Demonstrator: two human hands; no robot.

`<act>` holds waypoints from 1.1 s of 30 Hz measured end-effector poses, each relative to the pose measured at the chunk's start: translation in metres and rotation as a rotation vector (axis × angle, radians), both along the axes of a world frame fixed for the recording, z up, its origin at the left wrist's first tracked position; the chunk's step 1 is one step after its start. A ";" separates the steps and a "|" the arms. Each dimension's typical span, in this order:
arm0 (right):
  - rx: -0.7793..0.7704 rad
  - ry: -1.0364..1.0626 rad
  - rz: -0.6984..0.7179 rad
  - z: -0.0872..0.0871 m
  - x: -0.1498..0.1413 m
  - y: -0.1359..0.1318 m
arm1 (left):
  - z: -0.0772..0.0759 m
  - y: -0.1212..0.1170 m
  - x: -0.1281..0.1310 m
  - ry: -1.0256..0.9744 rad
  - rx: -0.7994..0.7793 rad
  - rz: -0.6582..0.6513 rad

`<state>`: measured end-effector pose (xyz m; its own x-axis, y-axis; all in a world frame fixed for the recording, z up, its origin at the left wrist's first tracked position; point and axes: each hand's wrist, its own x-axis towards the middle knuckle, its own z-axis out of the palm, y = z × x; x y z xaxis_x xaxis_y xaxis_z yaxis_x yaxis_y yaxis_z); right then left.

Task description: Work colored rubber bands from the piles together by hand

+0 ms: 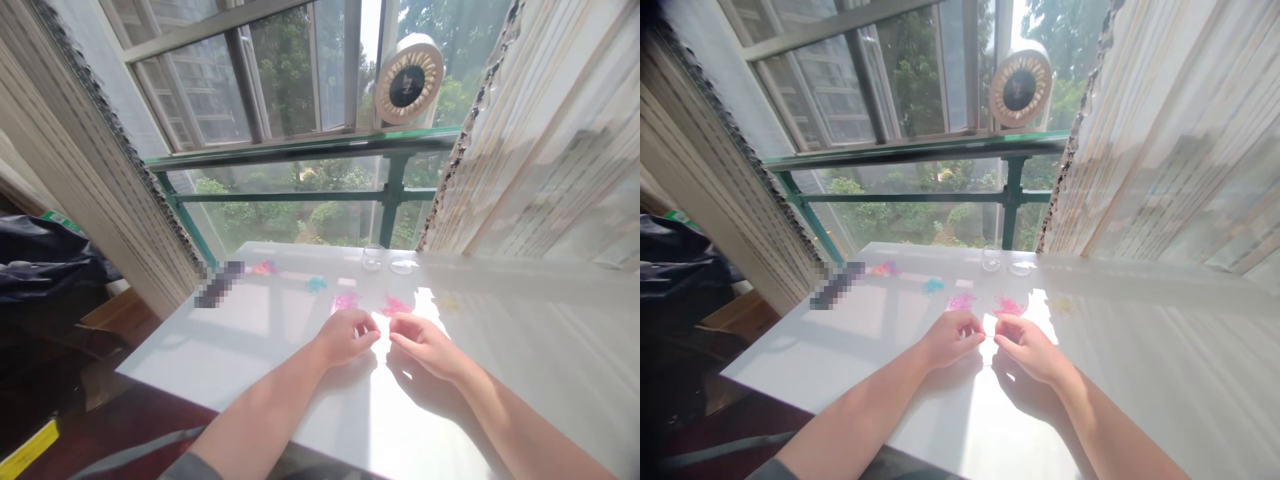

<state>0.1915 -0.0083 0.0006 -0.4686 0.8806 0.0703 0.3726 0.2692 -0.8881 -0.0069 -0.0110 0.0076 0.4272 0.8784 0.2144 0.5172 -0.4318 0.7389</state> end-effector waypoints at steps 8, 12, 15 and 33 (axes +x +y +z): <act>-0.042 -0.031 0.012 -0.002 0.002 -0.001 | -0.003 -0.001 0.000 -0.017 -0.026 0.030; -0.056 -0.021 -0.003 -0.005 0.003 0.001 | -0.004 -0.001 -0.001 -0.039 -0.024 0.042; -0.078 -0.026 0.000 -0.005 0.002 0.001 | -0.004 -0.001 -0.002 -0.048 -0.056 0.070; -0.101 -0.032 0.067 -0.001 0.000 -0.002 | -0.005 -0.002 0.001 0.026 -0.093 0.018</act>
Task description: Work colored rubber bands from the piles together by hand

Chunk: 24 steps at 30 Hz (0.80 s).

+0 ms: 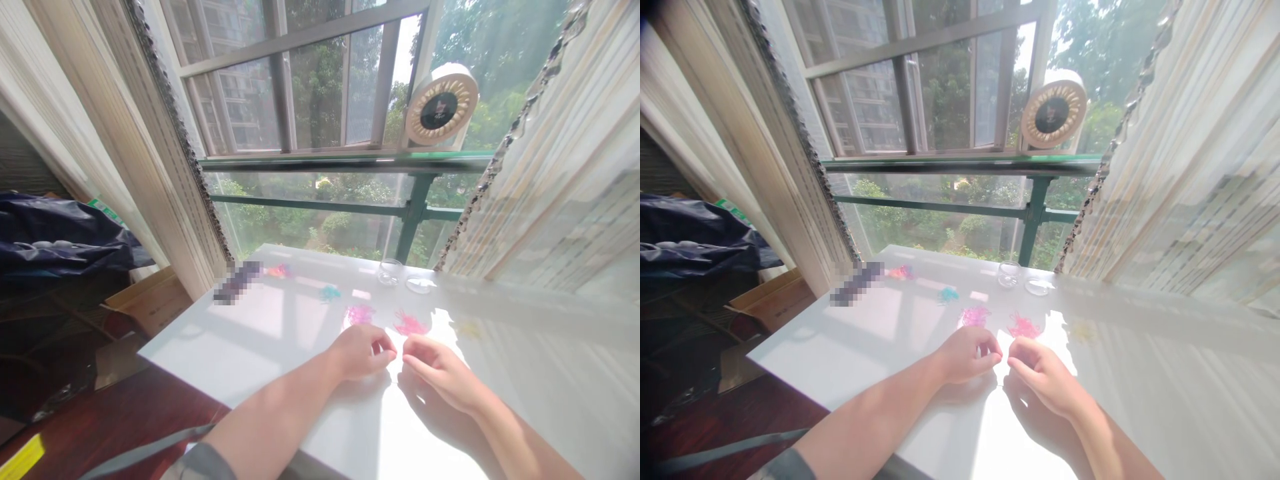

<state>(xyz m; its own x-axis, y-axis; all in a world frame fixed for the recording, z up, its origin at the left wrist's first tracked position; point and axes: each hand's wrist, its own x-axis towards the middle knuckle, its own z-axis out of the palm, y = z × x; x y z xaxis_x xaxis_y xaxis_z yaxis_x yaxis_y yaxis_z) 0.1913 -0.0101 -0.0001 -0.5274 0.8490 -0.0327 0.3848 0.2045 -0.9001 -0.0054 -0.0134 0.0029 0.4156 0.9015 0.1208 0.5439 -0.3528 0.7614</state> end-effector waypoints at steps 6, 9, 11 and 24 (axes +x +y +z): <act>0.009 0.002 -0.010 0.002 0.000 0.000 | 0.004 0.000 0.000 0.007 0.024 -0.002; 0.050 -0.005 -0.033 0.003 0.001 0.000 | 0.005 0.000 0.000 0.003 0.044 -0.019; 0.068 -0.003 -0.040 0.004 0.001 0.000 | 0.006 0.001 0.000 0.006 0.058 -0.024; 0.088 0.120 -0.114 0.004 0.006 0.003 | 0.005 0.006 -0.004 -0.018 0.088 0.042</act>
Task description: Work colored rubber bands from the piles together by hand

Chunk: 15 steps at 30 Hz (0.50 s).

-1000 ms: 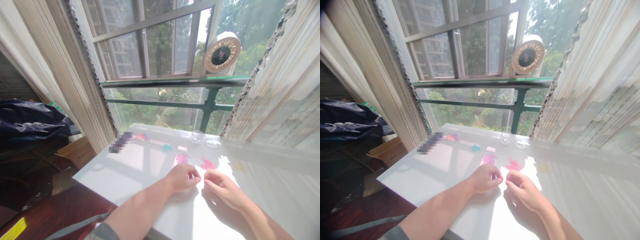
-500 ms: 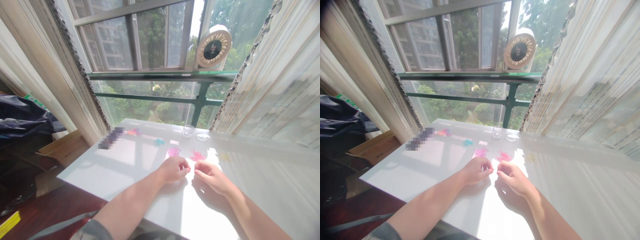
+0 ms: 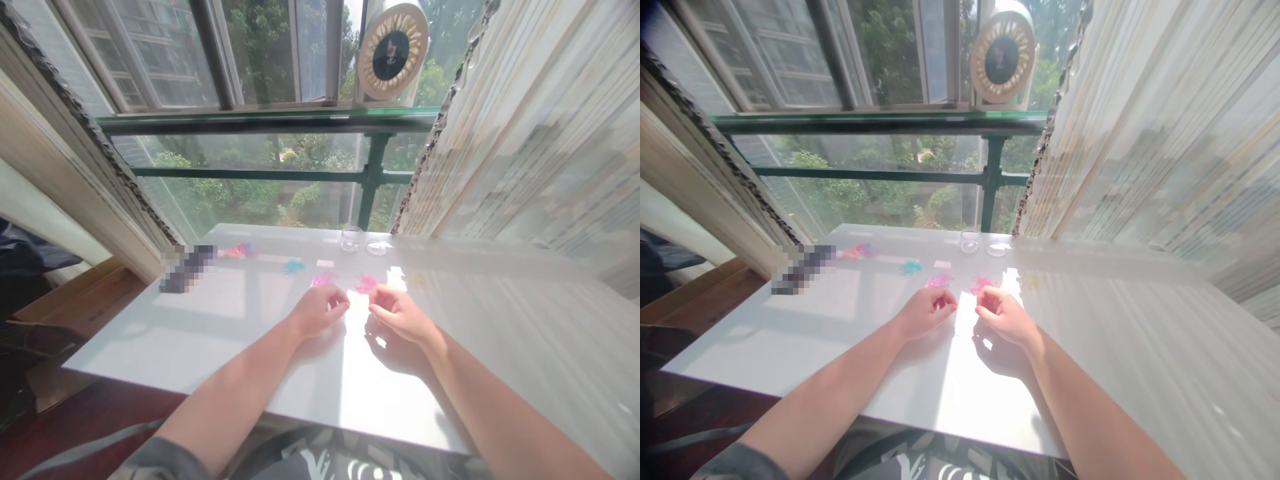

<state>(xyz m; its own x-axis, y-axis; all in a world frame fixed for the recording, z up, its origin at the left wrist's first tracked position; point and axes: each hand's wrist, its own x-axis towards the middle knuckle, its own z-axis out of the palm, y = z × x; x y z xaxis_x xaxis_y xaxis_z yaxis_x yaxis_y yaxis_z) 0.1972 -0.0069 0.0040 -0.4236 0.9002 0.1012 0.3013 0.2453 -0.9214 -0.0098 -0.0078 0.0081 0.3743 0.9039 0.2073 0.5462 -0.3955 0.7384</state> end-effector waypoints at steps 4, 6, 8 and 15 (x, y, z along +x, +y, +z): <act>-0.128 0.034 0.102 -0.004 -0.006 -0.003 | -0.001 -0.001 0.002 -0.002 0.002 -0.011; -0.096 0.013 0.097 -0.005 -0.008 -0.003 | -0.002 -0.001 0.002 -0.004 0.007 -0.019; -0.021 -0.019 0.069 -0.005 -0.008 -0.002 | -0.004 -0.001 0.003 -0.003 0.009 -0.023; 0.096 -0.053 0.027 -0.002 -0.006 0.000 | -0.005 -0.001 0.003 0.004 0.004 -0.009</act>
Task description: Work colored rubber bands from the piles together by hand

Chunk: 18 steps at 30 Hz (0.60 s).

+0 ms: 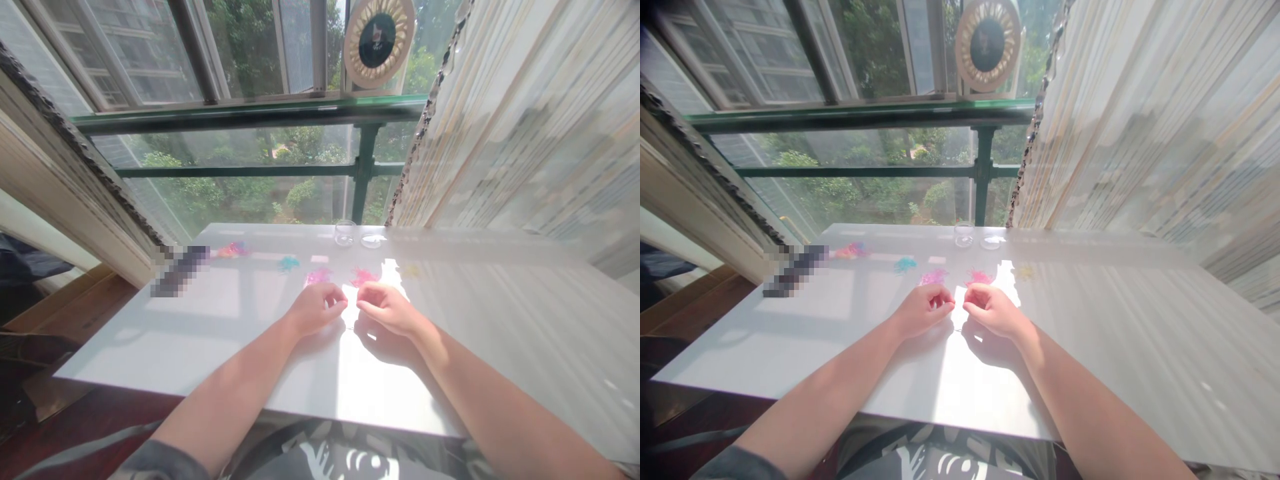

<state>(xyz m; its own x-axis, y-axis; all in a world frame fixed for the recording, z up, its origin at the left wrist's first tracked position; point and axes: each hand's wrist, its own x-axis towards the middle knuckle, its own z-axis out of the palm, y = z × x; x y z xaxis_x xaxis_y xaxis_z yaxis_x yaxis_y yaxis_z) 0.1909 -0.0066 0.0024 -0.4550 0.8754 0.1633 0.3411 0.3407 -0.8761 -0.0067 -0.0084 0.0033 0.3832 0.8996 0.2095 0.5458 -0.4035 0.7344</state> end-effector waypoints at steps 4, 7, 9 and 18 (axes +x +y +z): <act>-0.068 0.032 0.051 -0.004 -0.001 0.000 | 0.000 0.000 0.000 -0.008 0.001 0.003; -0.078 0.019 0.046 -0.007 -0.001 0.001 | -0.001 0.001 -0.001 -0.010 -0.004 -0.001; -0.079 0.018 0.035 -0.007 -0.001 0.001 | -0.001 0.001 -0.001 -0.010 -0.004 -0.006; -0.090 0.049 0.035 -0.008 -0.004 0.000 | -0.001 0.001 0.000 -0.006 -0.002 -0.007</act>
<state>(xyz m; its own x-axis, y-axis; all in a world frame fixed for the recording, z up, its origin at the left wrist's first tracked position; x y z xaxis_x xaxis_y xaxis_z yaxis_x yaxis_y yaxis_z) 0.1873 -0.0062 -0.0053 -0.4790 0.8713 0.1069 0.2868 0.2704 -0.9190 -0.0064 -0.0079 0.0025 0.3885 0.8971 0.2103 0.5387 -0.4063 0.7381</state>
